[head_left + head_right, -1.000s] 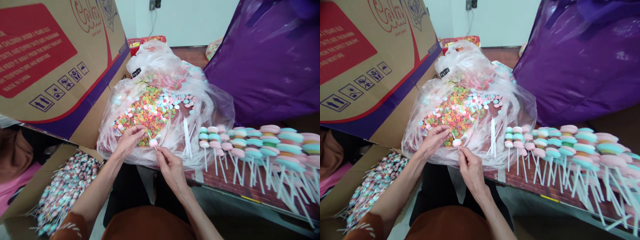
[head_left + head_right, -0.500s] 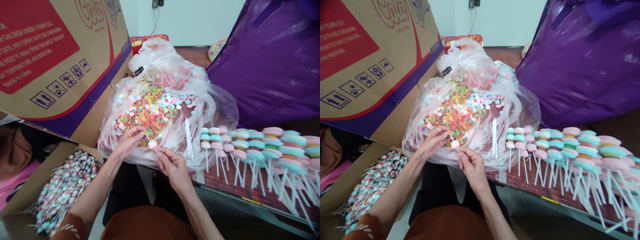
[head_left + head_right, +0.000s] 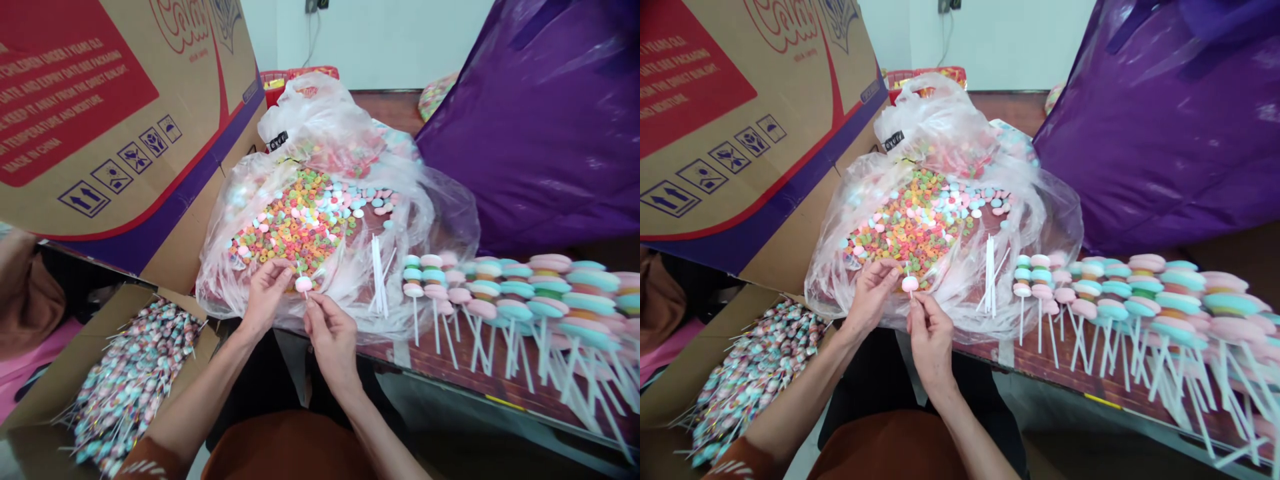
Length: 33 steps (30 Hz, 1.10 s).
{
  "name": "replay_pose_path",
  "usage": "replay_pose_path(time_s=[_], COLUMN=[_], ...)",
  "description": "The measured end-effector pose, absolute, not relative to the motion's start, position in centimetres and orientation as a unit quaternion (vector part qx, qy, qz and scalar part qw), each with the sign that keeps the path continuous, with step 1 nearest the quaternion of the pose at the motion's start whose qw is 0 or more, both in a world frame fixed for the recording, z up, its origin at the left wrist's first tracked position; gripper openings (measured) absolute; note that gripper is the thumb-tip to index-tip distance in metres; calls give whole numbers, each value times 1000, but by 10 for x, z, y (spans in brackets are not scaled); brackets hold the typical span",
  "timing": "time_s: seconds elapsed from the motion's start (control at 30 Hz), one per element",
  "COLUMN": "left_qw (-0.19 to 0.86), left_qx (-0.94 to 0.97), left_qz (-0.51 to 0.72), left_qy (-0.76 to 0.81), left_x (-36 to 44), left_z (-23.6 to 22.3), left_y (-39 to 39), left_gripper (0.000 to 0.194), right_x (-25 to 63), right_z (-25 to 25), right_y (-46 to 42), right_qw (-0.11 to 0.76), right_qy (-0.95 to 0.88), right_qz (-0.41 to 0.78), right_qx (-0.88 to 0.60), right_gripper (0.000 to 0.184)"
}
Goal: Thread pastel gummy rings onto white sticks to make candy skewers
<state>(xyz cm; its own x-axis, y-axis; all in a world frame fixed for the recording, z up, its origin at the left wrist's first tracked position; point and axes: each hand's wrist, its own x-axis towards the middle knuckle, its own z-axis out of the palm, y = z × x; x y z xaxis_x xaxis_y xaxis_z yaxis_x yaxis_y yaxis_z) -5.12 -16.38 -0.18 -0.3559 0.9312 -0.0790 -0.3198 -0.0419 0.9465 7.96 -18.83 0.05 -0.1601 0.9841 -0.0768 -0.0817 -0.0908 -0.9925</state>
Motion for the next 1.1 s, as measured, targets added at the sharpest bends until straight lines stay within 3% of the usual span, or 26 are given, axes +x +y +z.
replay_pose_path(time_s=[0.47,0.7,0.87,0.97,1.1], left_qw=[531,588,598,505,162], left_qx=[216,174,210,311,462], left_qz=[645,627,600,587,504], left_qy=[506,480,488,551,712], left_x=[-65,-53,-43,-61,-108], left_z=[7,8,9,9,8], left_y=[-172,-193,-202,-191,-168], left_gripper=[46,46,38,28,16], right_x=[91,87,87,90,95], right_z=[-2,-6,-4,-4,-8], right_y=[-183,-189,-184,-178,-174], right_qw=[344,376,375,377,387], right_qy=[-601,-674,-676,-676,-675], right_qz=[572,463,454,453,426], right_qx=[-440,-437,-443,-443,-462], right_gripper=[31,25,26,27,29])
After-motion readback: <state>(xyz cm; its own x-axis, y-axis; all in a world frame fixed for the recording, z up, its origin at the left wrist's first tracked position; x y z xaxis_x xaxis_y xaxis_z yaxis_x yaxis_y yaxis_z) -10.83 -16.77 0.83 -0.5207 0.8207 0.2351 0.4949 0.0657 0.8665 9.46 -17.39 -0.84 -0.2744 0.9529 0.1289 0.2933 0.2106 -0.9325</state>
